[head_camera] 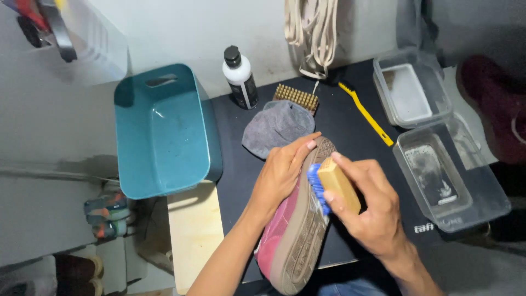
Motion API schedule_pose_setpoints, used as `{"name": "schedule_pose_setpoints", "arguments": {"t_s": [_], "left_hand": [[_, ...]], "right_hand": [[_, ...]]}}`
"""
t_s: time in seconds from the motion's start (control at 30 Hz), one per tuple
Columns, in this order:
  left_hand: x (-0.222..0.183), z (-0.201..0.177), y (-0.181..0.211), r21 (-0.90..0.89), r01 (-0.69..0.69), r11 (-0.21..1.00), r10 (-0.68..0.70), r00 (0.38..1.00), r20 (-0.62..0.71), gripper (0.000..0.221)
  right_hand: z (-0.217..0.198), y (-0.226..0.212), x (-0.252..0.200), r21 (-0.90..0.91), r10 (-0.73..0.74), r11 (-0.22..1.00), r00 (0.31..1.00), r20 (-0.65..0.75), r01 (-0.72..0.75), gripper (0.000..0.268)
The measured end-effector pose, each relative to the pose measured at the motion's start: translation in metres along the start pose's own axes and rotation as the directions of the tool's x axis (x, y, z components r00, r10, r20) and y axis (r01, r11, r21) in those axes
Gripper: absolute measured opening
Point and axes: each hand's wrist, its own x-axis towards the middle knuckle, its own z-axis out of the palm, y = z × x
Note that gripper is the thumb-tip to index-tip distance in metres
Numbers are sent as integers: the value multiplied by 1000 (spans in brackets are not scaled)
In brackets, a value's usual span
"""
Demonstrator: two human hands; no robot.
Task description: The person is cleaning the sole of a shoe by scrubbing it with a brush and wiping it with a cloth.
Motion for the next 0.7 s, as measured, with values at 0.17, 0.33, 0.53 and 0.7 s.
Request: {"name": "schedule_pose_setpoints", "arguments": {"t_s": [0.17,0.33,0.53,0.7], "left_hand": [[0,-2,-9,-21,-9,1000,9,1000,1,55],[1,-3,-9,-38,-48,998,48,999,-8,55],[-2,-5,-7,-26,-66,997,67,998,11,59],[-5,-9,-3,-57,-41,998,42,999,14,57]], "right_hand": [[11,-7,-15,-79,16,997,1000,-14,-18,52],[9,3,-49,-76,9,997,1000,-14,-10,49],[6,-1,-22,-21,-30,999,999,13,30,51],[27,-8,-8,-48,-52,998,994,-93,48,46]]}}
